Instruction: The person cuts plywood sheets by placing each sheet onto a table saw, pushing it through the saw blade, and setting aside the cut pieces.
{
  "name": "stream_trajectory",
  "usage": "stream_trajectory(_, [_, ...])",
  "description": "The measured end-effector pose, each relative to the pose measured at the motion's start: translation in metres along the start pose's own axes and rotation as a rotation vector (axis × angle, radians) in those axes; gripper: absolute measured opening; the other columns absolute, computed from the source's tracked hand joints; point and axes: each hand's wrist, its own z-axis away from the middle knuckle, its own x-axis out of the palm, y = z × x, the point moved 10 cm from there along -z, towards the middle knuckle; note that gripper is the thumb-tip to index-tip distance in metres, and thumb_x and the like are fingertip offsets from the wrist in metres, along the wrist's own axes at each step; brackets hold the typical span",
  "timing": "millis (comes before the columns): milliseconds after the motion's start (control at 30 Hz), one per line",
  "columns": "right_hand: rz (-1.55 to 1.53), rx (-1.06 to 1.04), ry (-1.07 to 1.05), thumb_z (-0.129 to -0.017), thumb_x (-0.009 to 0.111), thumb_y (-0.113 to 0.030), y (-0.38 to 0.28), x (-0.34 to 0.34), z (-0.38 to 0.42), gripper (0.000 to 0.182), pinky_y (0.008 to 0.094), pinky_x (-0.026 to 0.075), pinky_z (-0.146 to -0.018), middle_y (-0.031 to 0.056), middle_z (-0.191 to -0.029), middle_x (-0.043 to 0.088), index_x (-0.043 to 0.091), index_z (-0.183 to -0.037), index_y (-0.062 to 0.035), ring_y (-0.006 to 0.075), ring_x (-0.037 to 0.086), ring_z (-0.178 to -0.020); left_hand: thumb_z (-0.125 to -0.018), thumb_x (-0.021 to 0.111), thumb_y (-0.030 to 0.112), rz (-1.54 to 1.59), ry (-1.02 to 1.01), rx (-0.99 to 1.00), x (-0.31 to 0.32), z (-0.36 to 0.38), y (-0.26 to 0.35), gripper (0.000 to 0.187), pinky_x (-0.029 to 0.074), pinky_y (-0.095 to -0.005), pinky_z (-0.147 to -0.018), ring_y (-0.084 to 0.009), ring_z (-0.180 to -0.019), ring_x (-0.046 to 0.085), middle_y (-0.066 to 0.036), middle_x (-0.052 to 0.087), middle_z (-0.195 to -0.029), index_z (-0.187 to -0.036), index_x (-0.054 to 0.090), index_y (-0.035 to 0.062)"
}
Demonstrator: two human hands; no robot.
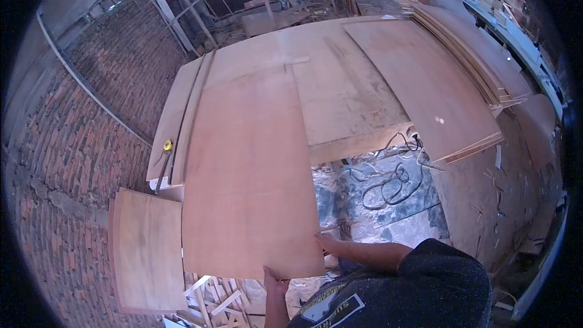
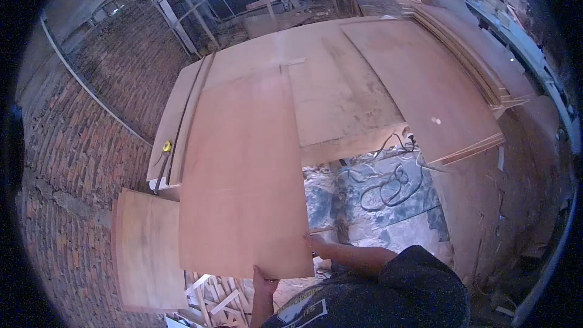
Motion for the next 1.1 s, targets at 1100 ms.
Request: stream_trajectory(1100, [0.502,-0.256,0.075,-0.098,0.045,-0.048,-0.172,-0.082,-0.152,0.058,0.0412,0.056,-0.067,0.0148,-0.090,0.069,0.062,-0.110,0.0063,0.0262,0.070,-0.079,-0.104,0.028,0.054,-0.020,-0.069,-0.060,0.197,-0.116,0.065,0.057,0.043,-0.0572,-0.103,-0.0339,-0.129,0.048,-0.011,0.048,-0.143,-0.143,0.042,0.0141])
